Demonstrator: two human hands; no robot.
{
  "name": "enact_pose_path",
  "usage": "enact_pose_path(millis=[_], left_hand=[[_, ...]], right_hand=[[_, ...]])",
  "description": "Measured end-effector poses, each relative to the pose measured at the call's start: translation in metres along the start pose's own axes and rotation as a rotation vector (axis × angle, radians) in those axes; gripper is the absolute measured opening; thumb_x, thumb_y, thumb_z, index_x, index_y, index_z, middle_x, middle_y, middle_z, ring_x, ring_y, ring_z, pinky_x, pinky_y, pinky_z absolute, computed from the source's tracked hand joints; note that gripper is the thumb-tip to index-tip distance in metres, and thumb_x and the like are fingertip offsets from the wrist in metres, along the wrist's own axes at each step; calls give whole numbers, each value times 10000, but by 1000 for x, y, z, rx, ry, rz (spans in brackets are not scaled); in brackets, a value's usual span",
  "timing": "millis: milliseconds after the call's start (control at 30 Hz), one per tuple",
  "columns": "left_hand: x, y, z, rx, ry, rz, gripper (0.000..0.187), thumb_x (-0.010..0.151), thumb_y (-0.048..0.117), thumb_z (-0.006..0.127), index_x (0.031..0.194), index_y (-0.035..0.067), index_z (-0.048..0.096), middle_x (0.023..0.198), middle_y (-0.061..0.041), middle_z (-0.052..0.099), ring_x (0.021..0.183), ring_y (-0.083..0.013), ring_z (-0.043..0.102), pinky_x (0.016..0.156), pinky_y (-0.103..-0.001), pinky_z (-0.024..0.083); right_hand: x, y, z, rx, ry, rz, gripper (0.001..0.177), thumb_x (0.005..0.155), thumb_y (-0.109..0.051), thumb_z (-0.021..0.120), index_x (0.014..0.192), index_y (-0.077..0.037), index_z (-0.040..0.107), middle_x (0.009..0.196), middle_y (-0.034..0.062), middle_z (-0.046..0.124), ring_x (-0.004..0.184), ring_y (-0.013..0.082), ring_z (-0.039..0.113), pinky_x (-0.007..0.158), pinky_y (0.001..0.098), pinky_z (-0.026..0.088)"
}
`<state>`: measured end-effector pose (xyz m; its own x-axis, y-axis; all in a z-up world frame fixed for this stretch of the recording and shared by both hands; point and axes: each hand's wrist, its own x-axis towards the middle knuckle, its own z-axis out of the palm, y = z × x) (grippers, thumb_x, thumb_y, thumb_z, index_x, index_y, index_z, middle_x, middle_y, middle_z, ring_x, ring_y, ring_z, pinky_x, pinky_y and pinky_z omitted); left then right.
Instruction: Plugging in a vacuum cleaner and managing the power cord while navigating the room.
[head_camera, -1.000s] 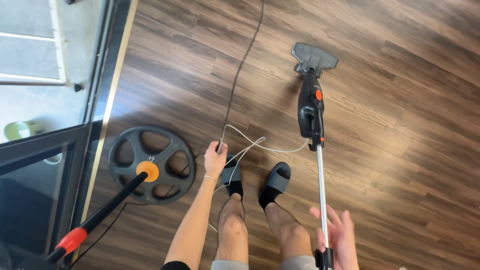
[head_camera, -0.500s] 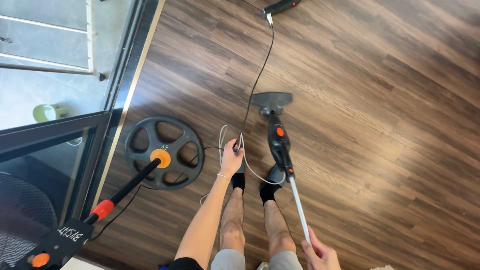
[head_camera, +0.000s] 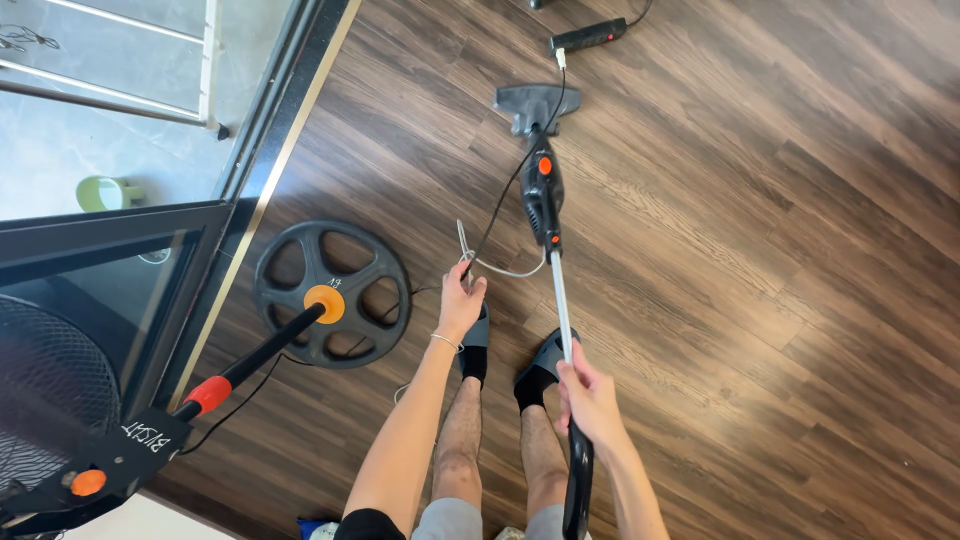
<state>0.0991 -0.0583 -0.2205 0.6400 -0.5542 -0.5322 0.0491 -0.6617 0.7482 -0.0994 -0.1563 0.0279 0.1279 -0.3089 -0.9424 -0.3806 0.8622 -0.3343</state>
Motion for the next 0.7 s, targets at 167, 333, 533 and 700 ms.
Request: enact_pose_path(millis=[167, 333, 533, 700], left_hand=[[-1, 8, -15, -99, -12, -66, 448, 914, 167, 726, 1313, 19, 587, 1161, -115, 572, 953, -173, 616, 839, -308, 542], [-4, 3, -19, -244, -15, -84, 488, 906, 128, 720, 1350, 15, 552, 1132, -66, 576, 925, -114, 594, 819, -276, 532], [-2, -1, -18, -355, 1, -85, 522, 907, 88, 724, 1384, 6, 529, 1121, -60, 610, 906, -101, 589, 819, -257, 525], [13, -7, -22, -446, 16, -69, 506, 930, 67, 698, 1393, -20, 514, 1122, -66, 627, 917, -99, 614, 841, -258, 537]], right_hand=[[-35, 47, -8, -210, -36, -22, 605, 975, -155, 547, 1557, -167, 382, 546, 31, 500, 318, 144, 490, 315, 325, 442], [-58, 64, -2, -230, -41, 89, 604, 968, -134, 547, 1554, -154, 400, 539, 36, 522, 301, 152, 491, 308, 336, 415], [-8, 36, 10, -351, -96, -60, 585, 979, -160, 550, 1548, -145, 412, 552, 29, 533, 317, 126, 498, 320, 309, 438], [28, -17, 43, -318, -139, -152, 506, 1009, -182, 556, 1508, -118, 502, 600, 17, 517, 332, 115, 492, 316, 304, 443]])
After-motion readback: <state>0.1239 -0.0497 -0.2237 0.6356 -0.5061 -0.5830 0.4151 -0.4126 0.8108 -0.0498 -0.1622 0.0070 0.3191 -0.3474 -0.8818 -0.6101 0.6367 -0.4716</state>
